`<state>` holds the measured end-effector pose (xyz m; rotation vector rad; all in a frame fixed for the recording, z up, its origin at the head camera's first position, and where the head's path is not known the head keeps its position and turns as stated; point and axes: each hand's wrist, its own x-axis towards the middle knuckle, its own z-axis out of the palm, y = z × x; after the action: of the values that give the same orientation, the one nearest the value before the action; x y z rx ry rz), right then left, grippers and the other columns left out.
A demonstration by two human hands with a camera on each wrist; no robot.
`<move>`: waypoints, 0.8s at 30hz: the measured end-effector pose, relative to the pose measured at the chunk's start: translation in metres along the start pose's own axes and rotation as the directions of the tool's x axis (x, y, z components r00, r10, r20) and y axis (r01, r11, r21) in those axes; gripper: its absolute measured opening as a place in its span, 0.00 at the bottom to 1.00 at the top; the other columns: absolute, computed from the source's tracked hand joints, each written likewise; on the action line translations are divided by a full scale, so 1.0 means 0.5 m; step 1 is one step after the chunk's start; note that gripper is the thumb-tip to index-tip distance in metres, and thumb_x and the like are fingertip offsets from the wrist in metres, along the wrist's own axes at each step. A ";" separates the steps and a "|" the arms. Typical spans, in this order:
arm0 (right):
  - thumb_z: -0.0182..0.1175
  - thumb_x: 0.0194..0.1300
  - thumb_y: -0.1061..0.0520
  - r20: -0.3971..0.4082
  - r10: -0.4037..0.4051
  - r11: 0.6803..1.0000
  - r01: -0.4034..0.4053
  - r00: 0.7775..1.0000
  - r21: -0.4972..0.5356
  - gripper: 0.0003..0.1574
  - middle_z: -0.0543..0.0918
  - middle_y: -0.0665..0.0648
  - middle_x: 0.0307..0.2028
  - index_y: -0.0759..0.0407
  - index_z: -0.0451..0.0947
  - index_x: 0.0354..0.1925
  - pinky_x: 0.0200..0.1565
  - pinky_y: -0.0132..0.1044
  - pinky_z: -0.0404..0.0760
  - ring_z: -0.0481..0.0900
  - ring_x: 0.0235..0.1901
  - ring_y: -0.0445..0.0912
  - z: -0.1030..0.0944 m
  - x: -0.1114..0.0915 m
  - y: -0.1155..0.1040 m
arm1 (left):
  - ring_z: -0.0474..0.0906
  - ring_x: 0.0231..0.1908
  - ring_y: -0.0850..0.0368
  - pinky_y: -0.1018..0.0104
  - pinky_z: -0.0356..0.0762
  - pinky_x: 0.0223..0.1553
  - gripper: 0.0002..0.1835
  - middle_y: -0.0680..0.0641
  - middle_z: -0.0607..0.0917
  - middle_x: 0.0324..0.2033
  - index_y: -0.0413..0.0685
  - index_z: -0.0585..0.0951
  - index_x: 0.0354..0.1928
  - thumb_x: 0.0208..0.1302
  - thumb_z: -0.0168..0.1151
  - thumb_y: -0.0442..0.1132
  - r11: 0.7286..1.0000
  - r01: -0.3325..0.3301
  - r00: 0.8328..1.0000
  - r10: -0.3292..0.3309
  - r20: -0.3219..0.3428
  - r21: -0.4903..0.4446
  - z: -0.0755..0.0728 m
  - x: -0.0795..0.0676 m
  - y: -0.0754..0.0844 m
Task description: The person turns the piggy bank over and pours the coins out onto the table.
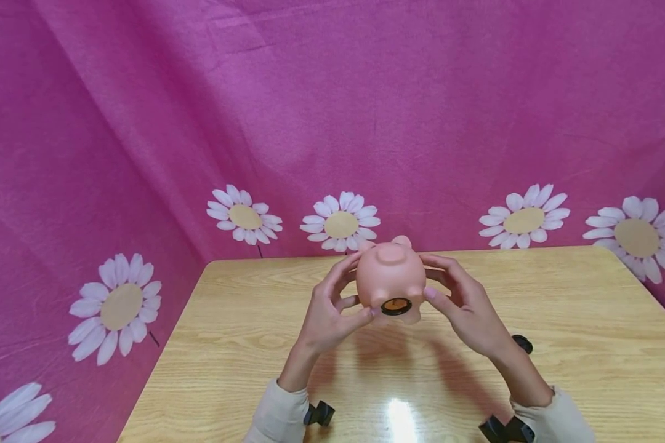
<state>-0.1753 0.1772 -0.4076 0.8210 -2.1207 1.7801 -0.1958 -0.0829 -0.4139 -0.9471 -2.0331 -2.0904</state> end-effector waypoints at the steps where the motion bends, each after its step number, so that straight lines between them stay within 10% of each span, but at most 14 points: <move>1: 0.53 0.78 0.72 -0.002 0.010 1.000 -0.010 1.000 -0.009 0.28 0.77 0.39 0.69 0.68 0.68 0.73 0.58 0.26 0.85 0.79 0.65 0.32 0.000 0.000 -0.001 | 0.74 0.71 0.38 0.56 0.89 0.57 0.46 0.39 0.72 0.75 0.48 0.68 0.80 0.59 0.74 0.29 1.000 -0.002 1.000 0.002 0.002 0.001 0.000 0.000 0.000; 6: 0.50 0.83 0.66 0.022 0.089 0.996 -0.088 0.996 -0.020 0.26 0.78 0.39 0.67 0.65 0.68 0.74 0.54 0.29 0.88 0.82 0.61 0.32 -0.002 0.000 -0.008 | 0.75 0.71 0.41 0.56 0.90 0.57 0.46 0.38 0.73 0.75 0.46 0.68 0.80 0.58 0.74 0.27 1.000 -0.019 1.000 0.019 0.022 -0.005 0.000 0.001 0.000; 14: 0.47 0.87 0.57 0.074 0.225 0.974 -0.223 0.972 -0.032 0.26 0.73 0.70 0.72 0.61 0.66 0.77 0.45 0.38 0.93 0.85 0.54 0.33 0.000 0.001 -0.013 | 0.70 0.74 0.32 0.54 0.88 0.60 0.46 0.38 0.72 0.76 0.46 0.68 0.80 0.60 0.76 0.28 1.000 -0.025 0.996 0.026 0.080 -0.017 0.002 -0.002 -0.001; 24: 0.53 0.85 0.55 0.064 0.300 0.954 -0.300 0.952 -0.006 0.28 0.72 0.69 0.74 0.60 0.67 0.77 0.48 0.36 0.92 0.85 0.56 0.34 -0.002 -0.001 -0.019 | 0.69 0.76 0.37 0.54 0.86 0.63 0.46 0.40 0.71 0.77 0.46 0.67 0.80 0.60 0.76 0.27 1.000 0.000 0.994 0.001 0.106 -0.016 0.002 0.000 0.002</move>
<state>-0.1697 0.1775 -0.4000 0.5870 -2.3916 1.9233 -0.1950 -0.0824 -0.4133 -1.0828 -2.0671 -2.1022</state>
